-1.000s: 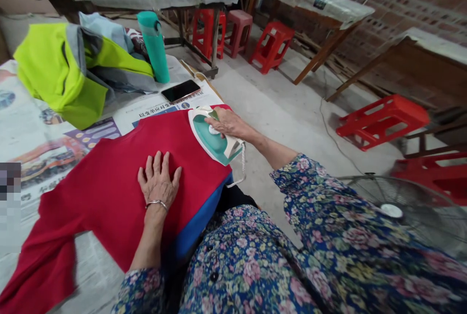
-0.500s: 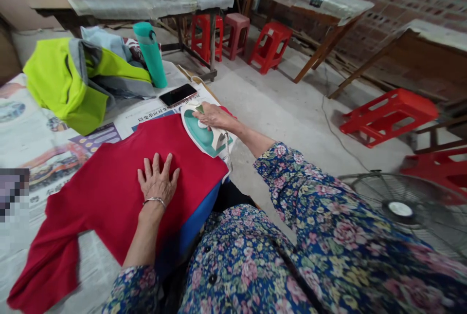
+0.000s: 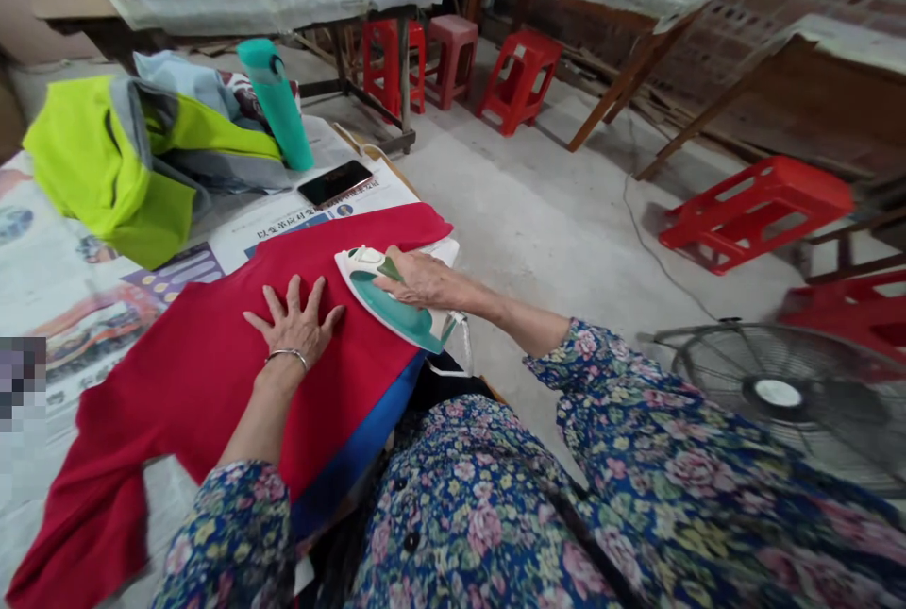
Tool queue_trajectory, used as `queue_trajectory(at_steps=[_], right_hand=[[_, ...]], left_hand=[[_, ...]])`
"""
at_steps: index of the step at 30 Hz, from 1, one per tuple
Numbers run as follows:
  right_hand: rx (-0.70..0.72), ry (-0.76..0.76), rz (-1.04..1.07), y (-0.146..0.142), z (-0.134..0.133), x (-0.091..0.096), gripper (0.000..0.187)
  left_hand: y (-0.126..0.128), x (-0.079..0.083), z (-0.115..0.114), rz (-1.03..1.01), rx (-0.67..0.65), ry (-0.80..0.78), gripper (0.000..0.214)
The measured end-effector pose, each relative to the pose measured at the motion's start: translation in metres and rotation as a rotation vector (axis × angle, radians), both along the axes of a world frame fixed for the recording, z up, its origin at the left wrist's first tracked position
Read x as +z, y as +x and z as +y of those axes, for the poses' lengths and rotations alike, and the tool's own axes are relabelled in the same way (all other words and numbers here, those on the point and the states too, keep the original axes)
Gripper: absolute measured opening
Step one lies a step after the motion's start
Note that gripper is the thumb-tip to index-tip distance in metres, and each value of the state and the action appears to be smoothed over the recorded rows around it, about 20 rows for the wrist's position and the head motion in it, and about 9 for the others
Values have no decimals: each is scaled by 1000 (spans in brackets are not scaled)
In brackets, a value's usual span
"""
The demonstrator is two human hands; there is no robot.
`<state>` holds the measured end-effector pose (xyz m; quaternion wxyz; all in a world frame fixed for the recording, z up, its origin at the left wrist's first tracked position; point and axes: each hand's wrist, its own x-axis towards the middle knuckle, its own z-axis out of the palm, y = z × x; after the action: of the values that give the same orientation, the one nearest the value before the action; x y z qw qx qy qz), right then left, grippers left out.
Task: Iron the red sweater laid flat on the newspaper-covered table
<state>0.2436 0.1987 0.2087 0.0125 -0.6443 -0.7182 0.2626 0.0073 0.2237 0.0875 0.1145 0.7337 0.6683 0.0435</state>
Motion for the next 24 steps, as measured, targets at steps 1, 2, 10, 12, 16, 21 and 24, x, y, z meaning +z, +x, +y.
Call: queue_trajectory(at_steps=[1,2,10,12,16,21,24], right_hand=[[0,-9,7,-1,-3,2,45],[0,-14,13,-2,-4,4,44],[-20,3,33,-3,-4,8,38],[-35,18,37,1,0,8,36],[-101,21,120,11,18,12,30],[-149,36,156,21,44,14,34],[-155,88,153,24,55,12,34]], left_hand=[[0,0,5,-2,-8,-1,71],[-1,-1,9,-4,-14,1,71],[-14,-17,25,-36,-32,47,72],[-15,-18,25,-47,-28,50,71],[-15,-17,25,-67,-13,75,71],[-15,-16,24,-76,-9,85,71],[-16,-16,24,-81,-11,83,72]])
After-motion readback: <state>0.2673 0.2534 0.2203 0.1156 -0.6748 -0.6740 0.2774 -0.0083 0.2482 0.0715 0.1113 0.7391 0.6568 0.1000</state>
